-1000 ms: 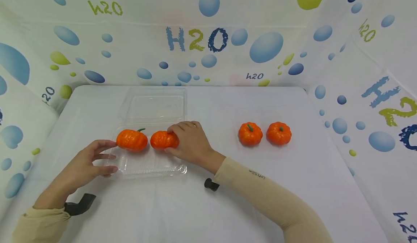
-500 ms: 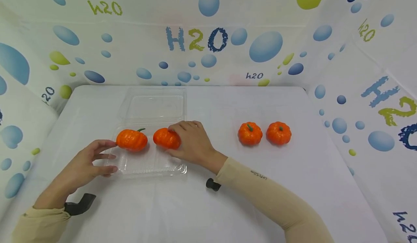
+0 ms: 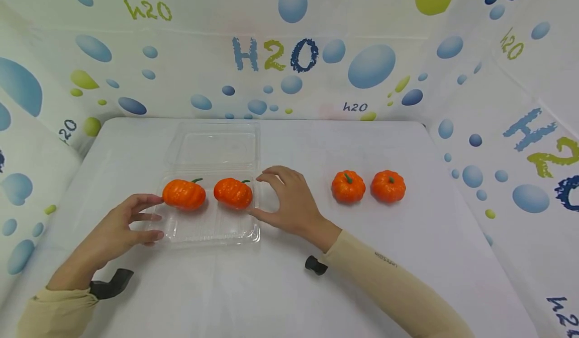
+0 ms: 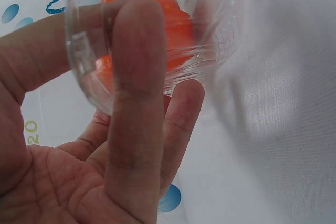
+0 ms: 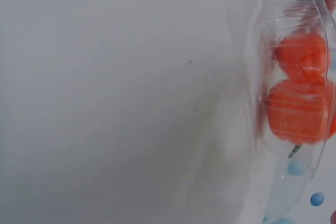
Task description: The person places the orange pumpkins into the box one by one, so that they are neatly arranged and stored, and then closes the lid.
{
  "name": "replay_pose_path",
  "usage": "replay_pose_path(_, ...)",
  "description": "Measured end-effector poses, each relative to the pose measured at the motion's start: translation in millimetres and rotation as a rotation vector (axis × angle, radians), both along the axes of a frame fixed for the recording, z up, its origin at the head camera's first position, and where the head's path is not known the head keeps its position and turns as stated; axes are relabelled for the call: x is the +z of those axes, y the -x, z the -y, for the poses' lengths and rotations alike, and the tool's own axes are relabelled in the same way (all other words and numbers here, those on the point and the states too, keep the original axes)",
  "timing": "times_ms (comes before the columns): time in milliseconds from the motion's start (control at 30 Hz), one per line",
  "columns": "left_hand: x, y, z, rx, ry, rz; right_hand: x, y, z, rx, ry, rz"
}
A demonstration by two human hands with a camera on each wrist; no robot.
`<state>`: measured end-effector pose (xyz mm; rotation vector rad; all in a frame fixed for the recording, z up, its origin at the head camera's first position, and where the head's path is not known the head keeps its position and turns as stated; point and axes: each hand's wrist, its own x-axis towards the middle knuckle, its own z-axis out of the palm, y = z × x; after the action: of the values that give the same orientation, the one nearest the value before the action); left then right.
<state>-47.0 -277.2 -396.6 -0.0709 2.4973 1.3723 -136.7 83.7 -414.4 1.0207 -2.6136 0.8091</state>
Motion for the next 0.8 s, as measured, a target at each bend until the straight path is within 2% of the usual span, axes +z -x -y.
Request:
replay_pose_path(267, 0.3, -0.3, 0.6, 0.001, 0.006, 0.004, -11.8, -6.0, -37, -0.03, 0.028, 0.004)
replay_pose_path(533, 0.3, -0.2, 0.2, 0.008, -0.003, 0.014, -19.8, -5.8, -66, 0.008, -0.065, -0.064)
replay_pose_path(667, 1.5, 0.1, 0.4, 0.005, -0.014, 0.012, -16.1, -1.2, -85, -0.027, -0.107, -0.099)
replay_pose_path(800, 2.9, 0.6, 0.0, 0.006, -0.009, 0.01, -7.5, 5.7, -105, -0.083, -0.094, -0.113)
